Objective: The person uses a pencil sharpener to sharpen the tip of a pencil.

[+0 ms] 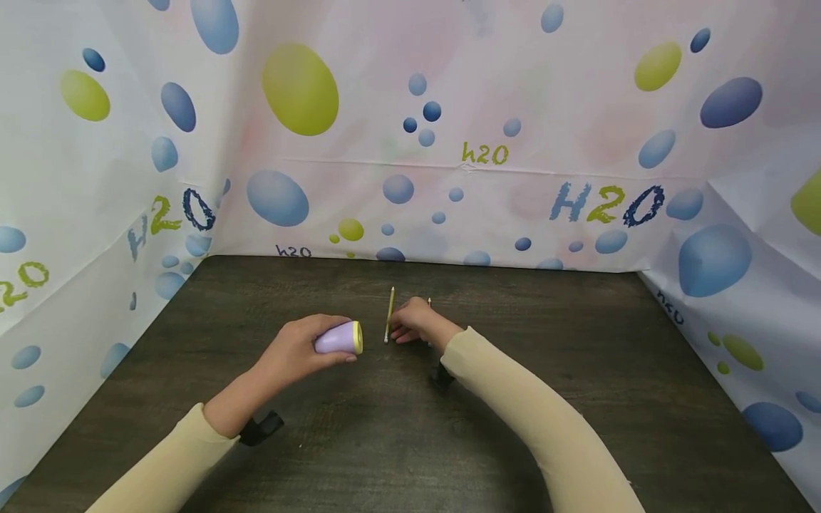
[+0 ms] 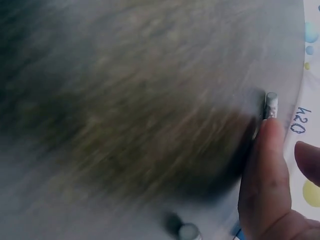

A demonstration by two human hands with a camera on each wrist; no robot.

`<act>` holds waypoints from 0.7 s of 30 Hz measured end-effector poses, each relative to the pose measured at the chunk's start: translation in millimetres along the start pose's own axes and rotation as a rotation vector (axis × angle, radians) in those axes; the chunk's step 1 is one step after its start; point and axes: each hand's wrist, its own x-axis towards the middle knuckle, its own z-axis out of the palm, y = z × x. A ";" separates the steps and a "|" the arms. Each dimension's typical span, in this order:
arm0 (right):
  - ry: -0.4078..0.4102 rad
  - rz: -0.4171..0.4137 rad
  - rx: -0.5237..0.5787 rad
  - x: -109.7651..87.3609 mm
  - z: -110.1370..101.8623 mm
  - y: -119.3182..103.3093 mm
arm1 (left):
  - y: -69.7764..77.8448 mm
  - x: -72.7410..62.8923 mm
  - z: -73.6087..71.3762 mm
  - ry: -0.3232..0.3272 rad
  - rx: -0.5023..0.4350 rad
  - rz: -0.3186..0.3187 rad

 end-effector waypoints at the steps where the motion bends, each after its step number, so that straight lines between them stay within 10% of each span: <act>1: 0.008 0.002 0.003 0.9 1.3 -0.4 | -0.4 -0.1 0.3 -0.002 -0.001 -0.001; 21: 0.195 0.011 -0.186 17.1 13.9 -7.1 | -0.2 2.7 1.1 -0.004 0.008 0.021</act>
